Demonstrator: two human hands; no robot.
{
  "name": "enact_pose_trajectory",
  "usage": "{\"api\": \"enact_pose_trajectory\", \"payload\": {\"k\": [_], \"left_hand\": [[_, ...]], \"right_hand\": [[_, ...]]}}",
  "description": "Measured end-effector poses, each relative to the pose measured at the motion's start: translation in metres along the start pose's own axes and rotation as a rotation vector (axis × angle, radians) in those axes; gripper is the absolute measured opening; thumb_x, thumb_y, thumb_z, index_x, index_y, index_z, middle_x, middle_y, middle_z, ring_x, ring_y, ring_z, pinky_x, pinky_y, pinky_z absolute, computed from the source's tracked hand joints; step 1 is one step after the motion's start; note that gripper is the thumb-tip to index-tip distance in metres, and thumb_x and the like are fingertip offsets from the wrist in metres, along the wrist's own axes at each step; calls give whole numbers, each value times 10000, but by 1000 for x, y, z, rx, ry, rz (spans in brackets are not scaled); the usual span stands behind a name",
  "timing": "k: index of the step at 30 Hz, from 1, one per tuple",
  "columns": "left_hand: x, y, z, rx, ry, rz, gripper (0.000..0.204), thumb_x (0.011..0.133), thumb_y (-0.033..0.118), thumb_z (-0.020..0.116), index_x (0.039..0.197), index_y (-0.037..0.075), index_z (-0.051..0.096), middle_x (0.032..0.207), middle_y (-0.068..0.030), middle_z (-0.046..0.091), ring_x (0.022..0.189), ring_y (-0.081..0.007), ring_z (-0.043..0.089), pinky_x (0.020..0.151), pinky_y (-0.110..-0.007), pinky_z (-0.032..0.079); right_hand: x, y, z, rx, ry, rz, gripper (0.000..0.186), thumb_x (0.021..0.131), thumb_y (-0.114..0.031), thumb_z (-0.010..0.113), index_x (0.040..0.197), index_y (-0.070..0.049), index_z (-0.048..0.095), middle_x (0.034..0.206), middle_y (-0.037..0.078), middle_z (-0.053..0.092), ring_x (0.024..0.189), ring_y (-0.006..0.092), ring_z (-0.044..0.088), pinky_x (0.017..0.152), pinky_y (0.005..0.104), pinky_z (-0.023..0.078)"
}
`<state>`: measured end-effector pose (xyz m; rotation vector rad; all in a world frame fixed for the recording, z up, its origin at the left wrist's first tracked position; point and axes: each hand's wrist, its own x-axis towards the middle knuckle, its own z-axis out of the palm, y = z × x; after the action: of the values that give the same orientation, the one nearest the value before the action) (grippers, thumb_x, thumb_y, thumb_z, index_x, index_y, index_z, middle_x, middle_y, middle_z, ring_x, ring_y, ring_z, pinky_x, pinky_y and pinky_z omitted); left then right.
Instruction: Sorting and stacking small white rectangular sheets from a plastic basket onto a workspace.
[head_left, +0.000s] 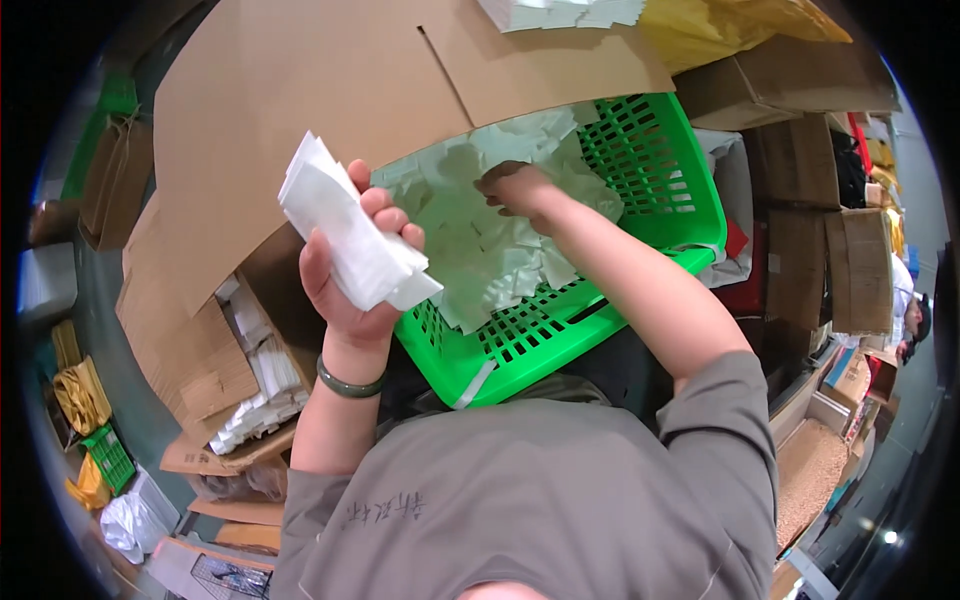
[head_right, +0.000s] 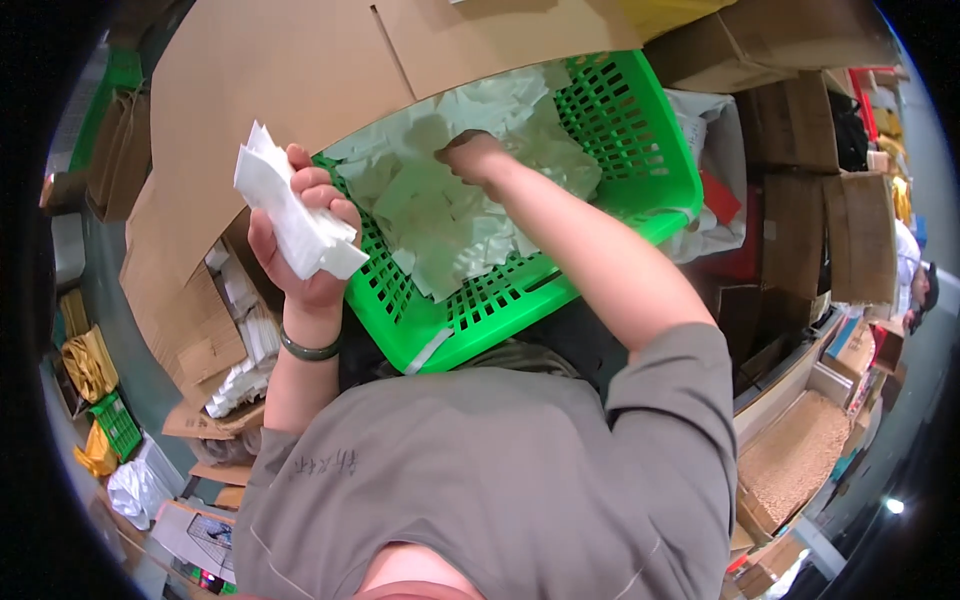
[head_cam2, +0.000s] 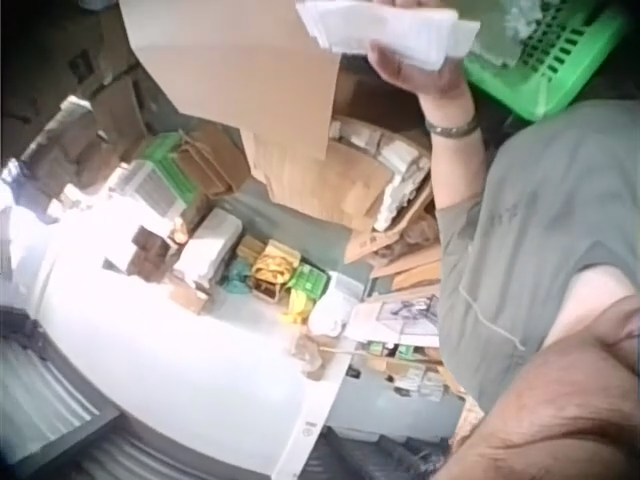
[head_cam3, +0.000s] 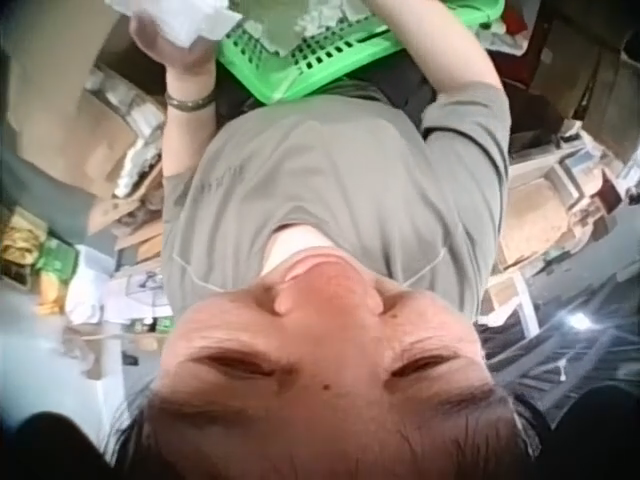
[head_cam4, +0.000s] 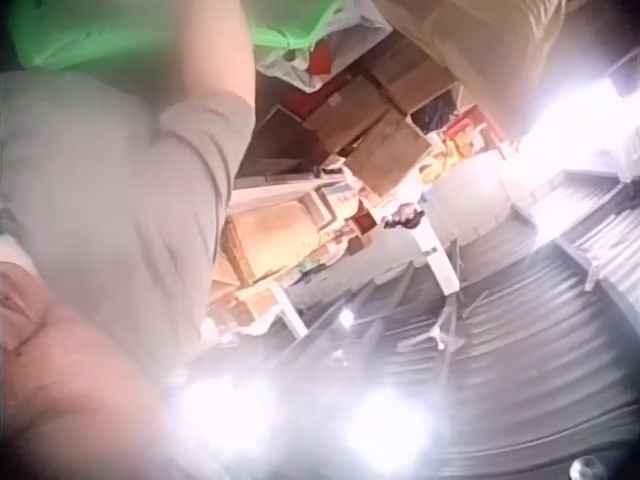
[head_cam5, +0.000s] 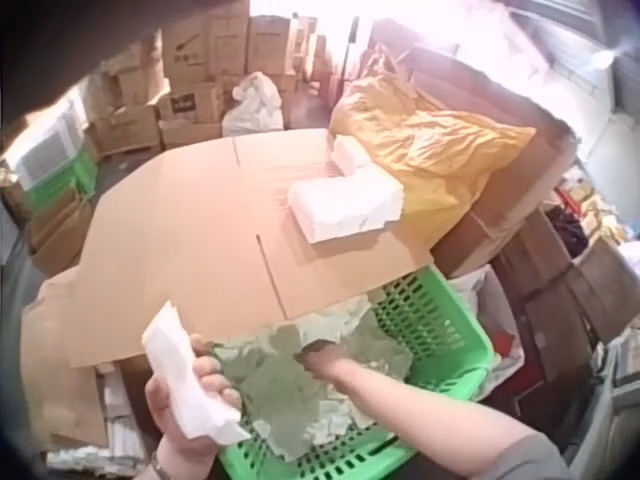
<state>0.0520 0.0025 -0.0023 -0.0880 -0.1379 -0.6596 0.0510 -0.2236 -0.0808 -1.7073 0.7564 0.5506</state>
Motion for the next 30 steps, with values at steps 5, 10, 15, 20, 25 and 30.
{"api": "enact_pose_trajectory", "payload": {"k": [5,10,15,20,25,30], "left_hand": [[2,-1,-2,39,-15,-2,696,854,349,629,1396,58,302,1095,-87,533,1021,-233,568,937,-434,470],[4,-3,2,145,55,-6,701,861,368,606,1400,36,304,1120,-115,553,1004,-243,575,916,-430,475],[5,-2,4,211,187,39,653,860,305,596,1382,17,330,1125,-146,576,992,-267,602,911,-427,487],[16,-14,19,449,377,37,525,873,192,587,1325,2,402,1113,-170,593,1031,-259,608,904,-397,509],[20,-21,21,697,459,-49,429,883,127,606,1270,5,467,1122,-129,614,1028,-208,614,902,-356,507],[17,-21,6,548,403,-111,596,919,438,562,1329,30,418,1213,-104,566,1083,-199,585,931,-366,488]], "right_hand": [[43,10,47,-124,233,-139,585,713,-322,785,1131,32,576,1048,130,645,921,200,621,773,367,510],[64,7,63,-166,257,-128,560,703,-269,792,1099,64,579,919,143,661,767,219,643,641,349,534],[19,2,29,34,110,-64,466,798,-226,716,1146,53,578,969,113,653,819,190,625,670,332,527],[-90,-37,-29,74,-92,-238,258,903,-168,595,1075,24,600,939,39,641,866,112,576,762,251,465],[-159,-59,-34,392,-120,-612,217,902,-53,587,1107,18,584,923,15,640,819,63,581,747,216,456],[-151,-66,12,338,-45,-572,279,870,-41,645,1122,2,535,754,-13,590,664,33,531,590,174,413]]}}
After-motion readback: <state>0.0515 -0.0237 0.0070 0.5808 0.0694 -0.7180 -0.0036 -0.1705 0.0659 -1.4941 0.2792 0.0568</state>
